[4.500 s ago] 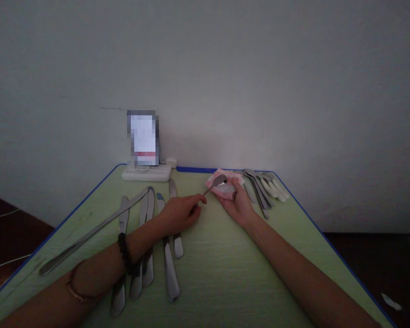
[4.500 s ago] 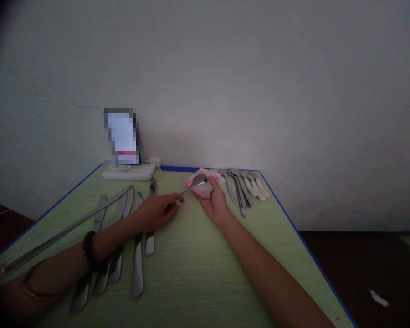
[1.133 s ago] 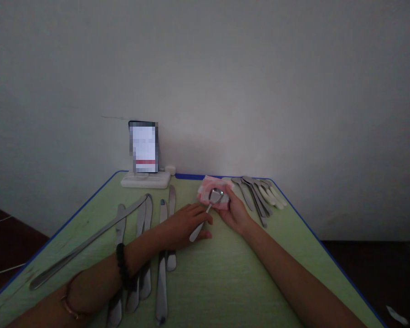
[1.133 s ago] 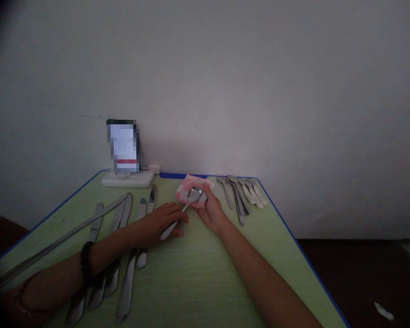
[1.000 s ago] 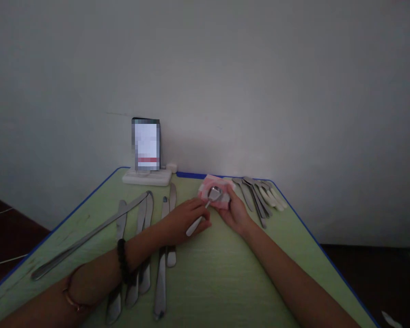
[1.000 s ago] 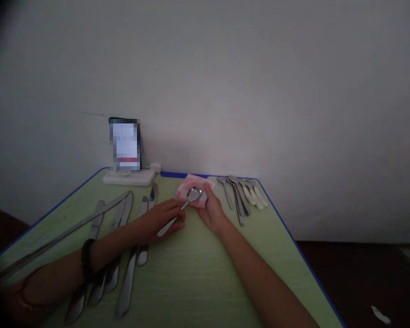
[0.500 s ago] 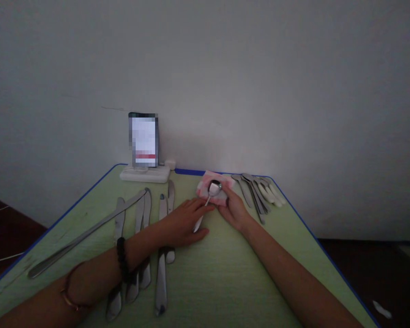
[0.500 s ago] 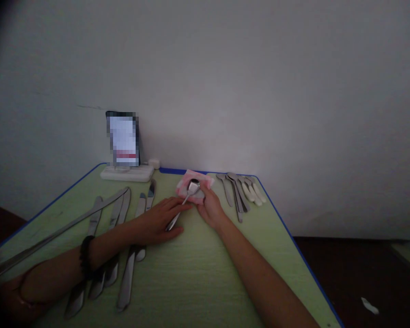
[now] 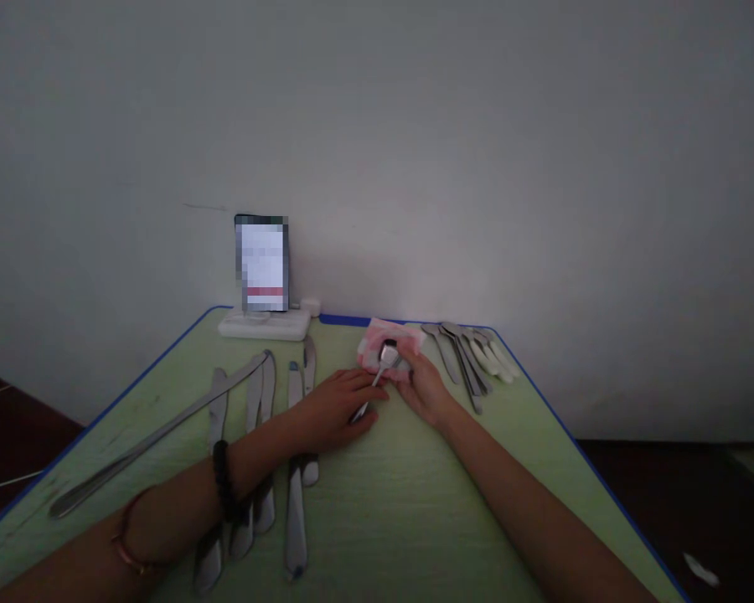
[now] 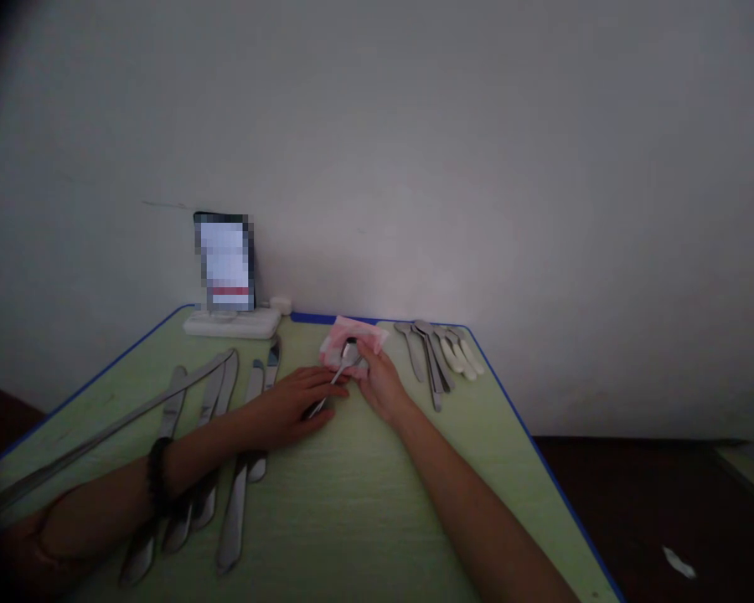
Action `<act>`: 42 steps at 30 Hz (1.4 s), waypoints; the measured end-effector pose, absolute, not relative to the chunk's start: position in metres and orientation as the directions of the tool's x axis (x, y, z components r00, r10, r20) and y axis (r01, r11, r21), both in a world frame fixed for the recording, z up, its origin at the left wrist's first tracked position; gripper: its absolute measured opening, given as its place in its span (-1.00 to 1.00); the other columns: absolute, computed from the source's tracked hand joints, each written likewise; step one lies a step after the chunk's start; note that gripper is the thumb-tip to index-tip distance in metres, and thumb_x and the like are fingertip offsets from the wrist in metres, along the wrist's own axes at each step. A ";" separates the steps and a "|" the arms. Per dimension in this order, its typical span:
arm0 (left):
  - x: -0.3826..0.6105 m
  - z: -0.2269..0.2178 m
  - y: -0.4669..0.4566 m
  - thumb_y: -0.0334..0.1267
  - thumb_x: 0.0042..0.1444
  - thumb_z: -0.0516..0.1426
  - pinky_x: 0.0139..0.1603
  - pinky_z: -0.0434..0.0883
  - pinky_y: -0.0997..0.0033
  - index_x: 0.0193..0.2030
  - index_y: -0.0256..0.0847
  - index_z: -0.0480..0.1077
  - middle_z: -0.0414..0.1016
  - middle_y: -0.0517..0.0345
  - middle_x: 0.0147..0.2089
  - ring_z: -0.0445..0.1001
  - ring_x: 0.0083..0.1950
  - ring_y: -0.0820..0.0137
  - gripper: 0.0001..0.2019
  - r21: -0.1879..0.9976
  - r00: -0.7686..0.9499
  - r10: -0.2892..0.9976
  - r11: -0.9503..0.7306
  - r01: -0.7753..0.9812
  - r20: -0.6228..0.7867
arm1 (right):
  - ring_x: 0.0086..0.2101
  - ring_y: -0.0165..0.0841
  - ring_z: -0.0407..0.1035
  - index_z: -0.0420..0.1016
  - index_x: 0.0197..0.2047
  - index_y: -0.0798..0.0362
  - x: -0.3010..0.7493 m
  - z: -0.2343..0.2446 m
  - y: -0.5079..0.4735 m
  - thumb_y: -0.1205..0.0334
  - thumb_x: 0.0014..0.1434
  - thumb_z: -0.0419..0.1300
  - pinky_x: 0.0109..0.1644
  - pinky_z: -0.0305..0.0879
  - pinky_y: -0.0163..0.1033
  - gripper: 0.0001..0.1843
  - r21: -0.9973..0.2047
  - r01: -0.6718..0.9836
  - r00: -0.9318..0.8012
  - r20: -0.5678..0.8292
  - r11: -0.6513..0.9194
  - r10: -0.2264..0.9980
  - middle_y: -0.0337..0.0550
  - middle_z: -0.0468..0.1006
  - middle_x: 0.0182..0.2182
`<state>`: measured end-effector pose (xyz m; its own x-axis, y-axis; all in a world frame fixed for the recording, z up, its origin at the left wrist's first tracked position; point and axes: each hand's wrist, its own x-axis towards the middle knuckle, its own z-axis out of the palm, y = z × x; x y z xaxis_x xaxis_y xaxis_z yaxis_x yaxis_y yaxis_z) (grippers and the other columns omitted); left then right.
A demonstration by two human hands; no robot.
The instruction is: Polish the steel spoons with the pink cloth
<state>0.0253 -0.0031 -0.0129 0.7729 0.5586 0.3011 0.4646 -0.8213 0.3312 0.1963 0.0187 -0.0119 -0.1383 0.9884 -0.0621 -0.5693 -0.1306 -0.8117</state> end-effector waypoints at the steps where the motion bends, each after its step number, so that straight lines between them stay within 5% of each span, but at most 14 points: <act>1: 0.025 -0.012 -0.003 -0.27 0.17 0.02 0.21 0.19 0.14 0.03 -0.18 0.35 0.39 -0.01 0.08 0.27 0.16 0.25 -0.71 0.333 0.775 0.556 -0.822 0.461 0.299 | -0.32 -0.33 0.45 0.46 -0.22 0.08 0.196 -0.011 0.019 0.14 -0.02 0.27 -0.27 0.42 -0.23 -0.71 -0.809 -0.572 -0.136 -0.068 -0.134 0.988 -0.17 0.58 -0.32; 18: 0.024 -0.011 0.001 -0.33 0.16 0.01 0.16 0.27 0.20 0.03 -0.21 0.32 0.44 -0.01 0.04 0.36 0.09 0.29 -0.71 0.394 0.762 0.560 -0.813 0.429 0.325 | -0.31 -0.36 0.44 0.48 -0.27 0.08 0.204 -0.014 0.027 0.01 0.12 0.13 -0.20 0.38 -0.25 -0.69 -0.673 -0.711 -0.135 -0.154 -0.204 0.979 -0.17 0.59 -0.34; 23: 0.024 -0.011 -0.001 -0.36 0.14 0.01 0.16 0.28 0.20 0.05 -0.20 0.31 0.43 0.00 0.06 0.36 0.09 0.29 -0.68 0.405 0.743 0.592 -0.790 0.460 0.311 | -0.41 -0.41 0.40 0.48 -0.33 0.08 0.204 -0.011 0.027 0.23 0.03 0.19 -0.31 0.35 -0.31 -0.87 -0.699 -0.674 -0.188 -0.151 -0.240 0.970 -0.24 0.57 -0.42; 30: 0.025 -0.012 0.003 -0.37 0.15 0.01 0.16 0.28 0.25 -0.05 -0.19 0.36 0.48 0.04 -0.04 0.37 0.08 0.32 -0.76 0.424 0.765 0.549 -0.814 0.398 0.336 | -0.44 -0.46 0.35 0.47 -0.47 0.11 0.202 -0.016 0.025 0.51 -0.17 0.12 -0.31 0.29 -0.35 -0.82 -0.734 -0.658 -0.138 -0.106 -0.171 0.985 -0.28 0.53 -0.50; 36: 0.024 -0.007 0.002 -0.34 0.14 0.01 0.12 0.31 0.26 -0.06 -0.20 0.37 0.48 0.03 -0.04 0.40 0.02 0.32 -0.75 0.463 0.770 0.548 -0.803 0.376 0.326 | -0.41 -0.48 0.38 0.46 -0.40 0.05 0.202 -0.021 0.028 0.41 -0.10 0.24 -0.30 0.32 -0.35 -0.87 -0.748 -0.653 -0.038 -0.128 -0.122 0.991 -0.32 0.54 -0.45; 42: 0.022 0.003 -0.006 -0.19 0.09 0.10 0.11 0.32 0.31 0.00 -0.18 0.36 0.49 0.03 -0.06 0.41 0.00 0.31 -0.68 0.440 0.867 0.393 -0.866 0.238 0.306 | -0.40 -0.49 0.39 0.45 -0.37 0.04 0.200 -0.019 0.028 0.25 -0.02 0.29 -0.24 0.38 -0.33 -0.89 -0.713 -0.697 0.050 -0.158 -0.079 0.986 -0.31 0.54 -0.43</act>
